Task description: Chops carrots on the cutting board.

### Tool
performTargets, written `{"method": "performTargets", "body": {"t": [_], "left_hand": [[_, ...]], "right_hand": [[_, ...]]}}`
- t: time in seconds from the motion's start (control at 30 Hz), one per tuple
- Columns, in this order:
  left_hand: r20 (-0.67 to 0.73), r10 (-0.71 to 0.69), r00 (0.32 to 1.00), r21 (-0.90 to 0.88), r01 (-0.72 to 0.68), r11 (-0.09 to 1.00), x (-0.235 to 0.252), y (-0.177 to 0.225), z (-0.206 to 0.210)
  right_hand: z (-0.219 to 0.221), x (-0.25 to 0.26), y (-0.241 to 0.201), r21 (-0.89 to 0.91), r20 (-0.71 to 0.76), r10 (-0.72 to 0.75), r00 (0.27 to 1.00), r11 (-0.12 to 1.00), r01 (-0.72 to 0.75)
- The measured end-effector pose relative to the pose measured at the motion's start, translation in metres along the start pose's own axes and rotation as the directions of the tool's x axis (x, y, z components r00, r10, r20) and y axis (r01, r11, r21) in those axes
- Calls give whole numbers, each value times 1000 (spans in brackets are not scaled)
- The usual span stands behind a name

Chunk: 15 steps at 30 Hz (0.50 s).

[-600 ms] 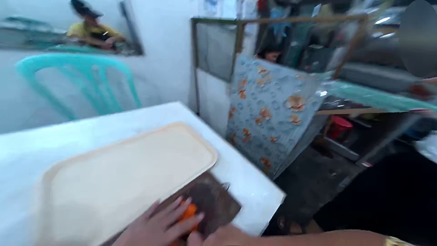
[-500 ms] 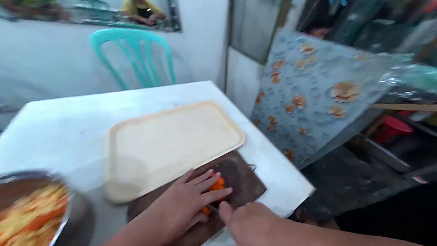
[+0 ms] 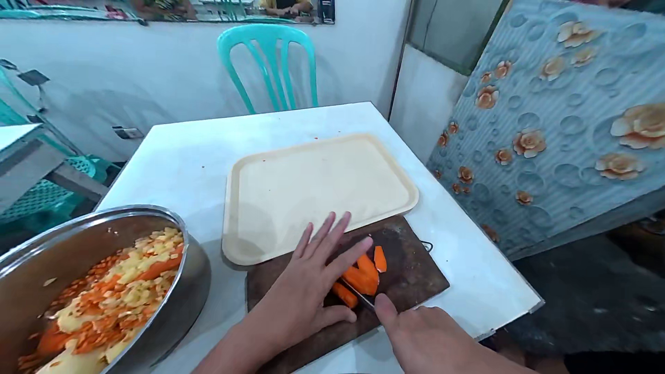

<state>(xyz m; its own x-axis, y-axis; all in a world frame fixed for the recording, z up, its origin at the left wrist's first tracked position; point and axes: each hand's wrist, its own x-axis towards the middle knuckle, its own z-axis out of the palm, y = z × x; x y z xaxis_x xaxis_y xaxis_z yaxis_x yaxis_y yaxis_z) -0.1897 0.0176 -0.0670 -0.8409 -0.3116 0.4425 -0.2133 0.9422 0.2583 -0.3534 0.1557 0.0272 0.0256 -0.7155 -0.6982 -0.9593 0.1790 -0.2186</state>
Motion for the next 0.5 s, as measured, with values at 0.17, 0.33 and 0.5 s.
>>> {"method": "performTargets", "body": {"t": [0.17,0.33,0.5], "left_hand": [[-157,-191,969,-26,189,982,-25,3,21],[-111,-241,964,-127,227,966,-25,1,20],[-143,-282,949,-165,258,952,-25,3,20]], "right_hand": [[-4,0,-1,-28,30,1,1000,1000,0],[10,-8,14,43,7,-9,1000,999,8],[23,-8,36,271,-38,-60,997,960,68]]}}
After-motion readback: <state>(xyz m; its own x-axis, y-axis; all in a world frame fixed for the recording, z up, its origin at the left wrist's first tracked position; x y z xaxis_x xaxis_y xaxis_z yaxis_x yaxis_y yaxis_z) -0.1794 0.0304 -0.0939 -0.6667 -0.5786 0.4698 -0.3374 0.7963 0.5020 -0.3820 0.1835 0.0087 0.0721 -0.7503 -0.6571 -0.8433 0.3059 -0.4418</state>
